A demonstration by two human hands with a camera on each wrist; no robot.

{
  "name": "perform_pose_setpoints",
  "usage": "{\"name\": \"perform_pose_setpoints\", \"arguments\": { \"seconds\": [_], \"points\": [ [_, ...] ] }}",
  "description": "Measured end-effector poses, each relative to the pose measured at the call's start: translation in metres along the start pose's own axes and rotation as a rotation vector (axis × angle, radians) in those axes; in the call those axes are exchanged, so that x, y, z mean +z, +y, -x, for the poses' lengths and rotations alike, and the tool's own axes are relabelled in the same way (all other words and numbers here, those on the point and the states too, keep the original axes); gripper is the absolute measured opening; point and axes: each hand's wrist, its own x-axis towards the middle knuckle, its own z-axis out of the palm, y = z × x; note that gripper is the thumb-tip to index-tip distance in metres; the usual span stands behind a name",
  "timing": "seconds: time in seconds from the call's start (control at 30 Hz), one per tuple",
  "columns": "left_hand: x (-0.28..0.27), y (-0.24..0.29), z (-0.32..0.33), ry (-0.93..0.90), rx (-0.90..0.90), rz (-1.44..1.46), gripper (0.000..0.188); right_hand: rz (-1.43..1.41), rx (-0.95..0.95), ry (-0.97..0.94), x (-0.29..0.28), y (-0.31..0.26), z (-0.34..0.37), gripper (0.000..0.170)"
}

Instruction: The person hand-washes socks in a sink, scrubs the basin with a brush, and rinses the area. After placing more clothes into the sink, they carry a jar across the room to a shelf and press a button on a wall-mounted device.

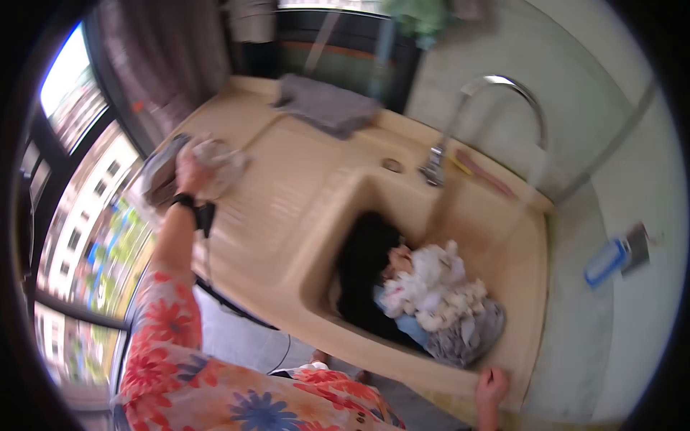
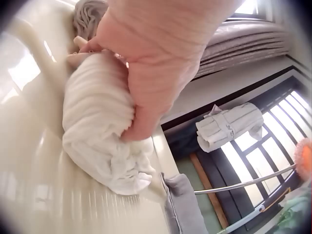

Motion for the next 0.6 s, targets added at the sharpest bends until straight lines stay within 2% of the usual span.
{"name": "perform_pose_setpoints", "arguments": {
  "seconds": [0.03, 0.07, 0.1, 0.13, 0.17, 0.2, 0.23, 0.3, 0.37, 0.4, 0.47, 0.5, 0.6],
  "points": [
    [0.050, -0.050, -0.030, -0.055, 0.013, 0.128, 0.062, -0.031, 0.017, -0.003, -0.001, -0.004, -0.003, 0.015],
    [0.041, -0.044, -0.025, -0.082, 0.051, 0.207, 0.062, -0.013, -0.015, -0.009, -0.007, -0.011, -0.006, 0.017],
    [-0.011, 0.013, 0.004, -0.135, 0.110, 0.366, 0.060, -0.029, -0.046, 0.031, -0.010, -0.020, -0.008, 0.017],
    [0.053, -0.055, -0.038, 0.013, 0.380, 0.146, 0.055, 0.029, -0.055, 0.048, -0.012, -0.022, -0.007, 0.016],
    [-0.016, 0.022, 0.004, -0.124, -0.016, 0.262, 0.046, 0.048, -0.042, 0.048, -0.015, -0.026, -0.008, 0.015],
    [-0.008, 0.010, -0.004, -0.219, -0.085, 0.471, 0.045, 0.060, -0.038, 0.045, -0.016, -0.030, -0.009, 0.014],
    [-0.017, 0.022, 0.001, -0.269, -0.179, 0.528, 0.042, 0.044, -0.021, 0.039, -0.020, -0.035, -0.011, 0.013],
    [-0.039, 0.055, 0.020, -0.323, -0.189, 0.877, 0.035, 0.024, 0.013, 0.040, -0.022, -0.039, -0.011, 0.012],
    [-0.049, 0.076, 0.026, -0.484, -0.205, 1.181, 0.036, 0.014, -0.019, 0.028, -0.023, -0.038, -0.013, 0.010],
    [-0.058, 0.096, 0.036, -0.492, -0.202, 1.180, 0.036, 0.013, -0.024, 0.018, -0.024, -0.037, -0.013, 0.009],
    [-0.076, 0.149, 0.060, -0.681, -0.196, 1.391, 0.036, 0.004, -0.033, 0.014, -0.024, -0.035, -0.014, 0.009],
    [-0.076, 0.169, 0.068, -0.683, -0.195, 1.388, 0.036, -0.008, -0.046, 0.010, -0.024, -0.035, -0.015, 0.009],
    [-0.077, 0.239, 0.097, -0.909, -0.150, 1.515, 0.034, -0.046, -0.032, 0.023, -0.026, -0.036, -0.015, 0.007]
  ]
}}
